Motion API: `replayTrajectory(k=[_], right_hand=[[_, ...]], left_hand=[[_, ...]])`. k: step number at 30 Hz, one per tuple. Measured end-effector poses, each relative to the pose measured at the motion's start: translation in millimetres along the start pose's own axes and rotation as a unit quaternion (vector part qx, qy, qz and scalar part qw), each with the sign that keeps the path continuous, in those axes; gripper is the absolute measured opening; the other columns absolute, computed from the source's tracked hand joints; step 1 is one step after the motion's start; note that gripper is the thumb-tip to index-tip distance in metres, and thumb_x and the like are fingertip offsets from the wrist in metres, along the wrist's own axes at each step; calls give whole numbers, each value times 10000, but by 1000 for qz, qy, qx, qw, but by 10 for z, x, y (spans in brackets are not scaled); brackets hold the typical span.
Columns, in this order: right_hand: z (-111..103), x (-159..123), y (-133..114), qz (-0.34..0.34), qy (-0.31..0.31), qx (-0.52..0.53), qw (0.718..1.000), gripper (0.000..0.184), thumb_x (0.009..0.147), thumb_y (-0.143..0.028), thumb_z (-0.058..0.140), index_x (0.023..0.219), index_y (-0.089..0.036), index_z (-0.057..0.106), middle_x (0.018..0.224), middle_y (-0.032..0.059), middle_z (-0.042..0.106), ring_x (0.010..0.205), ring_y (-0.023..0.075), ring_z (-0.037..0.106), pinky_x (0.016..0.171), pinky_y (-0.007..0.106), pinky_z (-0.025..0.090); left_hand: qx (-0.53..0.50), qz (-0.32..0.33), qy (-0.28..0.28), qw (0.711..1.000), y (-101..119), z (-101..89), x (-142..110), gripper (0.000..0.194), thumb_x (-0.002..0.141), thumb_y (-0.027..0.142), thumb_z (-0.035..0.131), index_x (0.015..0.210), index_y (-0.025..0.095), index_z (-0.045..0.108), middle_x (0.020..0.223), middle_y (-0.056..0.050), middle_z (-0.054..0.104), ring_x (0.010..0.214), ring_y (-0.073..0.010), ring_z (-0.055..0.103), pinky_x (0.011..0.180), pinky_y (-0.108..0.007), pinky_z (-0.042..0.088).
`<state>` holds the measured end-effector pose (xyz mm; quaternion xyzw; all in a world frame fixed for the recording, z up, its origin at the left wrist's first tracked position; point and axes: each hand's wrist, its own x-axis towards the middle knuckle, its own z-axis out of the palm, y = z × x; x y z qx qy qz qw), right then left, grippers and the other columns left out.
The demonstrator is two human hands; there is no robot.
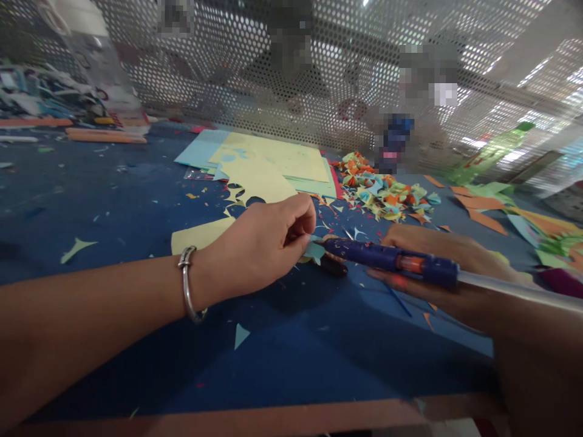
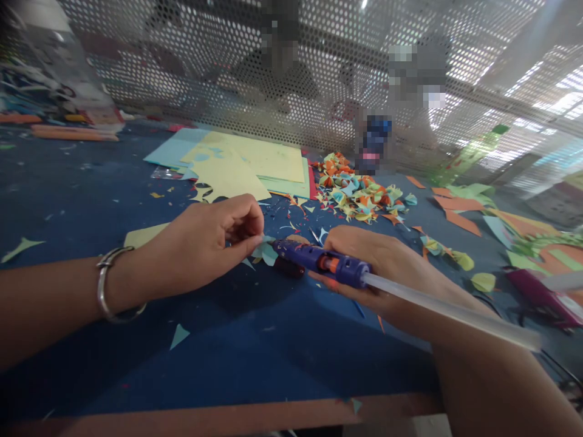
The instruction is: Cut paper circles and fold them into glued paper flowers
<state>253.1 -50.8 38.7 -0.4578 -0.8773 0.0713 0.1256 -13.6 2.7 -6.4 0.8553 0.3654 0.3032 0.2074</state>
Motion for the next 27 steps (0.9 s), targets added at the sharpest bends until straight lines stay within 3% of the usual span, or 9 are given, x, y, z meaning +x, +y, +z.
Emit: replayTrajectory(k=[4, 10, 19, 27], right_hand=[[-7, 13, -18, -10, 6, -4, 1000, 331, 955, -493, 549, 758, -228, 525, 634, -40, 525, 522, 126, 466, 485, 245, 341], [0, -1, -20, 41, -16, -9, 999, 319, 950, -485, 557, 748, -239, 525, 658, -32, 561, 549, 145, 512, 504, 264, 369], [0, 16, -12, -7, 1, -26, 1000, 325, 960, -479, 537, 746, -237, 505, 637, -36, 531, 520, 137, 462, 494, 264, 337], [13, -5, 12, 3, -3, -13, 1000, 332, 963, -483, 531, 746, -235, 488, 642, -42, 517, 525, 131, 469, 490, 258, 330]], left_hand=[[1, -1, -2, 1000, 8, -6, 5, 84, 839, 151, 567, 863, 219, 523, 698, 47, 625, 597, -105, 560, 573, -232, 396], [6, -4, -3, 1000, 20, -16, -4, 97, 825, 137, 570, 836, 219, 518, 664, 51, 612, 569, -102, 541, 564, -231, 389], [6, -6, -5, 1000, 16, -11, 2, 84, 828, 147, 561, 841, 221, 523, 669, 41, 616, 577, -112, 550, 571, -241, 392], [10, -5, -10, 1000, 25, -22, 10, 99, 816, 133, 565, 829, 219, 516, 657, 46, 609, 570, -106, 543, 553, -233, 381]])
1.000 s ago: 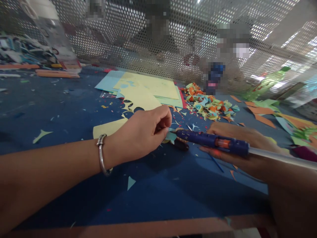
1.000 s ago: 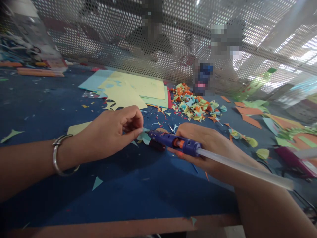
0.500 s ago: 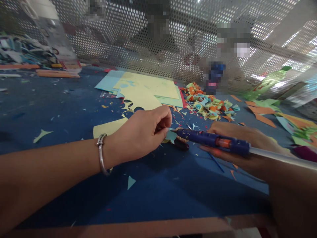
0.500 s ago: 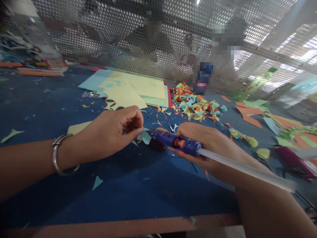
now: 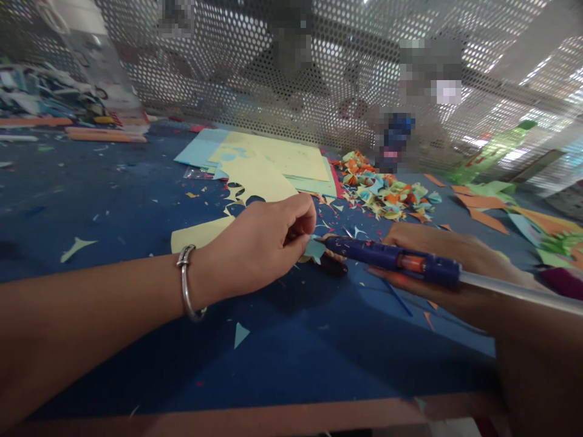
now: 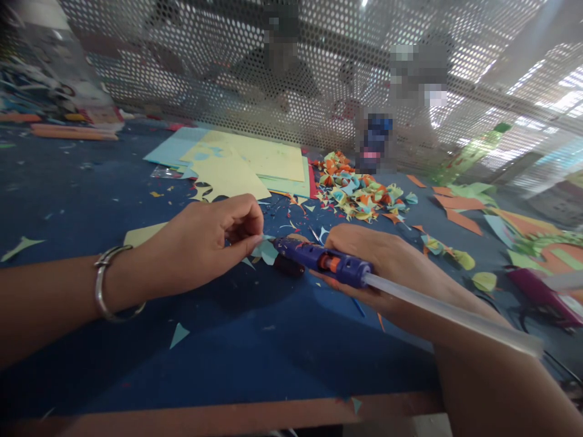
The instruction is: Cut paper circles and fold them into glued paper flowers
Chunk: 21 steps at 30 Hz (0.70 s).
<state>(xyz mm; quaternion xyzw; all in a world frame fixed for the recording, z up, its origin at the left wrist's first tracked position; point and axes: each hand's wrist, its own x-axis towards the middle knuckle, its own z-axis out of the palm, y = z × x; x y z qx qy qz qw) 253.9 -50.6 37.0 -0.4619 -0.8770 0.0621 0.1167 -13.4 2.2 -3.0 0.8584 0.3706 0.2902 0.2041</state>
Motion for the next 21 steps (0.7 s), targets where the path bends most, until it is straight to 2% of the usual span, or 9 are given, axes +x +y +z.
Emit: replayTrajectory(k=[12, 17, 21], right_hand=[[-21, -5, 41, 27, -7, -9, 1000, 303, 952, -486, 534, 777, -239, 522, 684, -14, 576, 584, 164, 513, 548, 281, 369], [-8, 34, 88, 20, 42, -32, 998, 289, 936, -474, 571, 788, -228, 535, 723, -8, 583, 614, 160, 534, 556, 273, 378], [-12, 73, 178, 57, 53, -87, 993, 349, 951, -523, 499, 771, -225, 505, 750, 14, 556, 627, 177, 522, 584, 298, 374]], left_hand=[[6, -9, 4, 1000, -1, 0, -8, 79, 824, 153, 568, 834, 224, 536, 659, 48, 622, 557, -109, 547, 551, -251, 369], [-106, -35, 19, 994, -51, 29, 14, 100, 827, 166, 609, 911, 219, 597, 788, 19, 676, 685, -121, 636, 637, -250, 479], [-228, -110, 8, 968, -81, 47, 61, 88, 806, 178, 659, 891, 203, 656, 794, 1, 706, 706, -130, 664, 652, -258, 523]])
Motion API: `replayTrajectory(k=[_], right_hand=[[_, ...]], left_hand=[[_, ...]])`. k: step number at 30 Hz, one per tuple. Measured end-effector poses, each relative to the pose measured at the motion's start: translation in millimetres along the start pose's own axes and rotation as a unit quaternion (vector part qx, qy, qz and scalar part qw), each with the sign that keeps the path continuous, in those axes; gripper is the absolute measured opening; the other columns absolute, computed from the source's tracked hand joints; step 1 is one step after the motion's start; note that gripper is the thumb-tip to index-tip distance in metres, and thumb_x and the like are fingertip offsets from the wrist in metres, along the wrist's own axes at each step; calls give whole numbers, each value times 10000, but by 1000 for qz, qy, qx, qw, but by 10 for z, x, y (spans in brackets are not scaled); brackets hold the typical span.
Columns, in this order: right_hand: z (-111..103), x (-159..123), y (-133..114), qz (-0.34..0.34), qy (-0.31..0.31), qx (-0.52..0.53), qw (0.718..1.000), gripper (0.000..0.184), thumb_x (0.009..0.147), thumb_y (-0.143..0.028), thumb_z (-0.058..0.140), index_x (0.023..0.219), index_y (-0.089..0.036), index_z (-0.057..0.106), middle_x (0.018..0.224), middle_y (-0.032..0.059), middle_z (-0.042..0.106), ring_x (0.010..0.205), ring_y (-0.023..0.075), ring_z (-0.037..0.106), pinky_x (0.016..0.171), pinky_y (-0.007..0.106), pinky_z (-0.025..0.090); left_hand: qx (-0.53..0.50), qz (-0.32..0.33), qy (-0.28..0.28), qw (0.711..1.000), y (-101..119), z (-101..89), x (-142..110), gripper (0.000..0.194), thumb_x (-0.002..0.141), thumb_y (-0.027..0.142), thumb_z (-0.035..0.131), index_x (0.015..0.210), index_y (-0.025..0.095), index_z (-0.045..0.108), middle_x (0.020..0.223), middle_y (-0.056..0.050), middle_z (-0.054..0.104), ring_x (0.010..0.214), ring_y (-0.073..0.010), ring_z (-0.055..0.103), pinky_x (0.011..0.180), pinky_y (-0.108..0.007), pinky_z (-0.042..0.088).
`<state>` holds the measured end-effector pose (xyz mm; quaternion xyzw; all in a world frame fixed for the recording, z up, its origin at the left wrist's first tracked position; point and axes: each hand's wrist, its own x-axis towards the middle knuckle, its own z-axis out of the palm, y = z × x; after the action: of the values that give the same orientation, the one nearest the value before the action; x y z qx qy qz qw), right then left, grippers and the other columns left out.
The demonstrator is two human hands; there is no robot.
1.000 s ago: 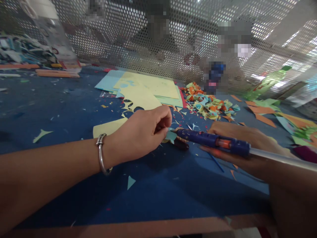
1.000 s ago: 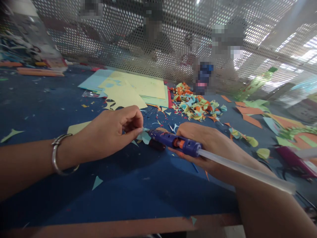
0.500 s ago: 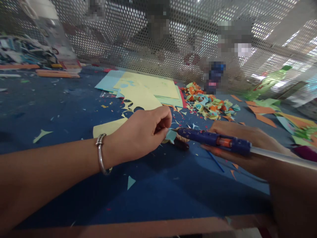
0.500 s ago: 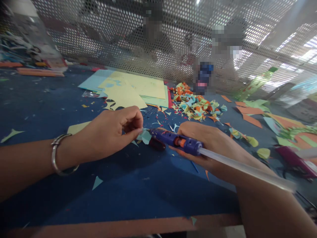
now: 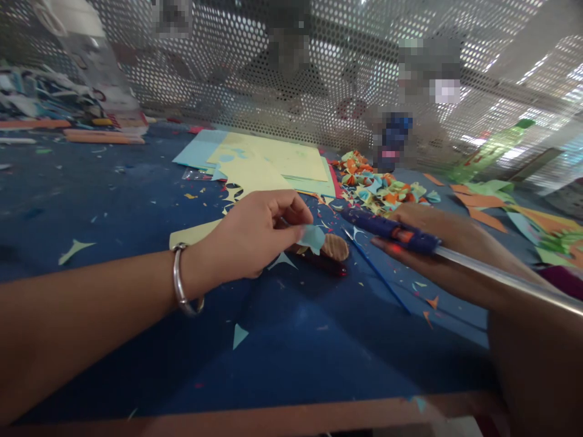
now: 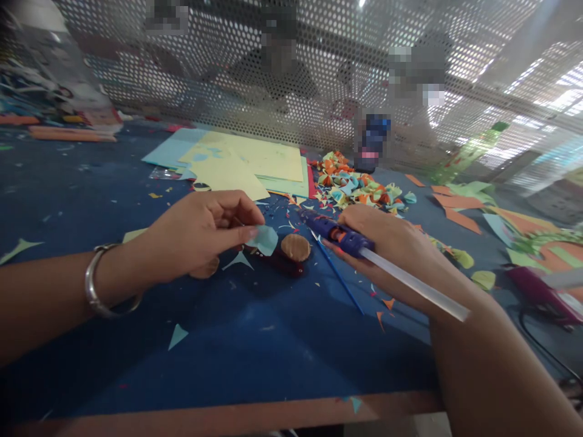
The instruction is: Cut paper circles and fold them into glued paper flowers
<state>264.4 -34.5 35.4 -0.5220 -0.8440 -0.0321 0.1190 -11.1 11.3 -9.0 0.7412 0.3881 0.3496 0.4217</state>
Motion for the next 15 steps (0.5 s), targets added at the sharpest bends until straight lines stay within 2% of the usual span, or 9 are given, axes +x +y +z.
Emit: replayTrajectory(k=[3, 7, 10, 13, 15], right_hand=[[3, 7, 108, 31, -28, -33, 999, 308, 941, -509, 500, 807, -233, 484, 768, 26, 559, 647, 195, 529, 621, 322, 374], [0, -7, 181, 66, -48, -56, 995, 206, 868, -408, 598, 938, -231, 519, 922, 72, 642, 808, 254, 609, 701, 349, 405], [16, -5, 192, 62, -83, -90, 991, 132, 825, -238, 568, 946, -215, 520, 1013, 105, 642, 891, 275, 622, 724, 353, 406], [56, 1, 239, 58, -118, -126, 983, 134, 787, -139, 508, 895, -217, 493, 989, 88, 604, 883, 259, 614, 721, 341, 402], [87, -1, 293, 62, -136, -148, 978, 162, 752, -104, 494, 857, -223, 465, 942, 67, 582, 843, 241, 602, 706, 330, 396]], left_hand=[[-94, -71, 12, 993, 31, 10, 29, 54, 777, 135, 674, 814, 176, 671, 727, 5, 691, 665, -117, 660, 655, -251, 540], [-206, -117, 23, 971, 62, 17, 47, 73, 757, 89, 670, 732, 156, 683, 732, -3, 699, 692, -104, 668, 722, -250, 557], [-233, -150, 37, 960, 57, 11, 49, 76, 745, 96, 681, 708, 155, 712, 753, -27, 724, 730, -128, 683, 752, -281, 549], [-244, -172, 41, 953, 64, 6, 38, 44, 729, 129, 716, 723, 150, 755, 854, -54, 755, 778, -131, 676, 775, -275, 526], [-249, -180, 39, 951, 84, 7, 24, 50, 714, 139, 746, 753, 152, 776, 850, -45, 756, 753, -110, 653, 758, -249, 506]])
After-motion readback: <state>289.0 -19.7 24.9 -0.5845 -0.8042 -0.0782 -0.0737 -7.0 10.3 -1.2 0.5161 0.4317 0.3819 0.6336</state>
